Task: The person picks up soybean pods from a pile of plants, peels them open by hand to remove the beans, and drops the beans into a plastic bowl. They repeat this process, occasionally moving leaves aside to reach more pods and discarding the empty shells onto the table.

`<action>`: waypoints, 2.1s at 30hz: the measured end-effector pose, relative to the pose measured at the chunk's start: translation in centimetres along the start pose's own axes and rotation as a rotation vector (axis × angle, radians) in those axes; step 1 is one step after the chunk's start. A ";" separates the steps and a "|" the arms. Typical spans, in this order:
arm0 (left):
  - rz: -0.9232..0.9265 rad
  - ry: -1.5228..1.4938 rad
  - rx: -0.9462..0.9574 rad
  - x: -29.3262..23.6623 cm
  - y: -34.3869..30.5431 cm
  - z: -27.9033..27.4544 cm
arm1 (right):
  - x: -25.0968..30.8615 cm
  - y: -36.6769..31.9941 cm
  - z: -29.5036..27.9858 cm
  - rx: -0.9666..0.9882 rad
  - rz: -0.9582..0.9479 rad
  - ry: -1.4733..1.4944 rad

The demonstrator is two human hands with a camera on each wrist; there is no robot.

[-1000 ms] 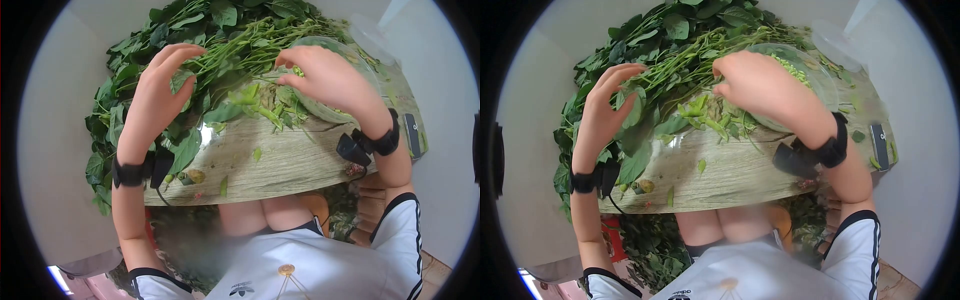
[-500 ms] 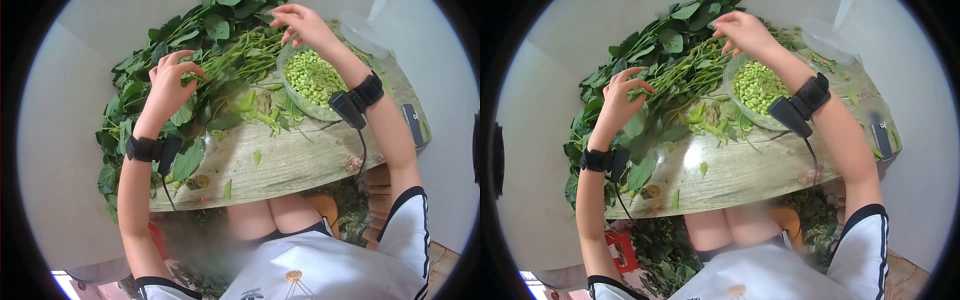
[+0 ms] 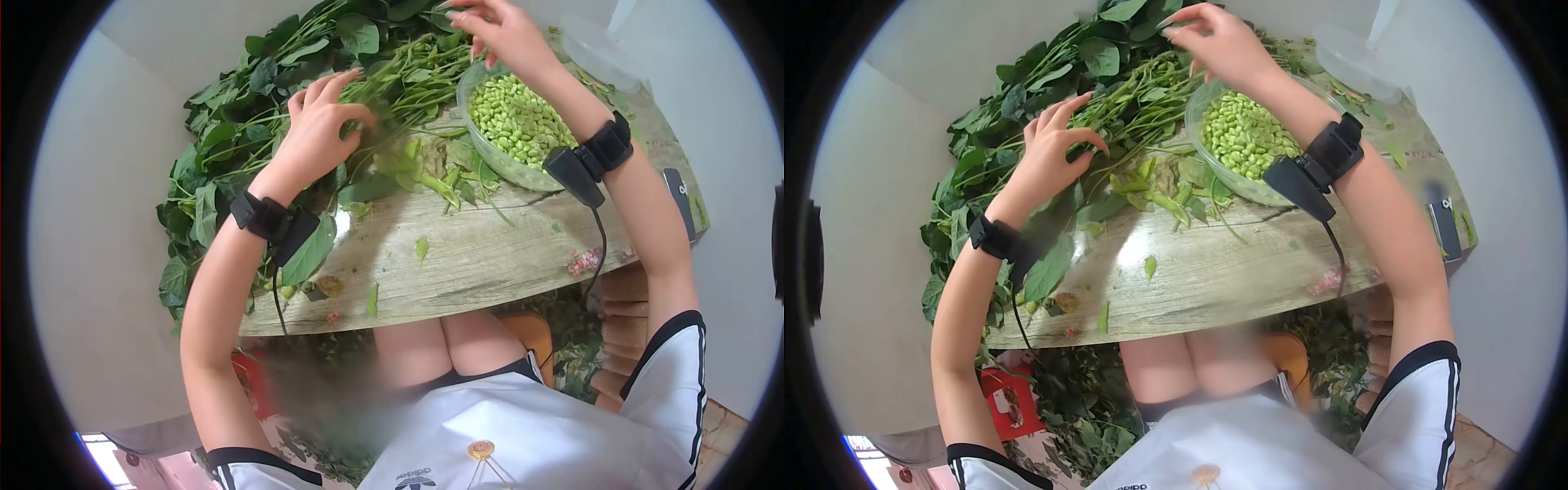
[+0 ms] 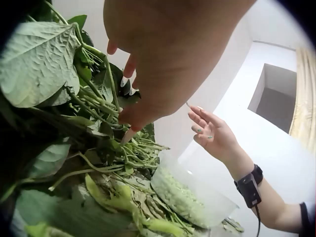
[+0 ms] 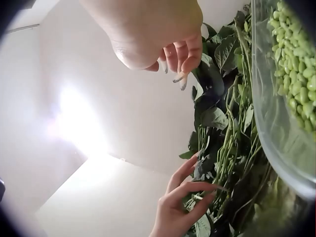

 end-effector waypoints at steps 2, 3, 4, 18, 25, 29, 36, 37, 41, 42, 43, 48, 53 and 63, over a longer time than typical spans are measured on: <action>0.004 0.021 0.009 -0.2 -0.2 0.4 | 1.9 -0.8 1.6 0.081 -0.168 -0.293; 0.001 0.013 0.011 -0.4 -0.2 0.3 | 2.8 -1.2 2.4 0.101 -0.303 -0.452; 0.028 -0.043 0.012 -0.9 -0.2 0.2 | 3.2 -1.8 3.1 0.153 -0.246 -0.460; -0.200 0.393 0.121 5.5 -1.8 -0.2 | 3.2 -3.1 7.4 0.292 -0.213 -0.498; -0.331 0.421 0.105 12.0 0.4 -1.0 | 2.6 -2.3 7.7 0.294 -0.266 -0.488; -0.441 0.495 0.095 16.0 2.1 -0.9 | 2.4 -2.5 7.8 0.310 -0.228 -0.458; -0.512 0.377 0.218 16.0 3.5 -1.9 | 3.1 -3.3 6.5 0.297 -0.195 -0.419; -0.476 0.326 0.239 15.3 3.3 -1.9 | 3.3 -3.3 6.1 0.281 -0.223 -0.456; -0.415 0.177 0.375 12.5 1.9 -1.6 | 3.9 -3.7 5.2 0.246 -0.253 -0.509; -0.401 0.170 0.421 11.7 1.6 -1.8 | 4.6 -4.0 5.1 0.228 -0.296 -0.524; -0.399 0.172 0.422 11.1 1.4 -2.5 | 5.0 -4.4 4.7 0.225 -0.296 -0.523; -0.241 -0.009 0.374 6.7 0.5 -5.3 | 6.3 -6.8 3.0 0.186 -0.396 -0.694; -0.231 -0.012 0.397 4.1 0.1 -7.5 | 8.3 -8.9 1.0 0.172 -0.378 -0.785; -0.236 -0.075 0.306 0.6 -2.7 -10.3 | 10.4 -6.2 2.7 0.293 -0.356 -0.835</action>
Point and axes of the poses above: each hand's wrist, its own y-axis towards the middle knuckle, its own z-axis out of the palm, x = y × z, the point moved 9 cm from there along y, towards the middle knuckle, and after that the axes turned 6 degrees about x, right-handed, at the moved point
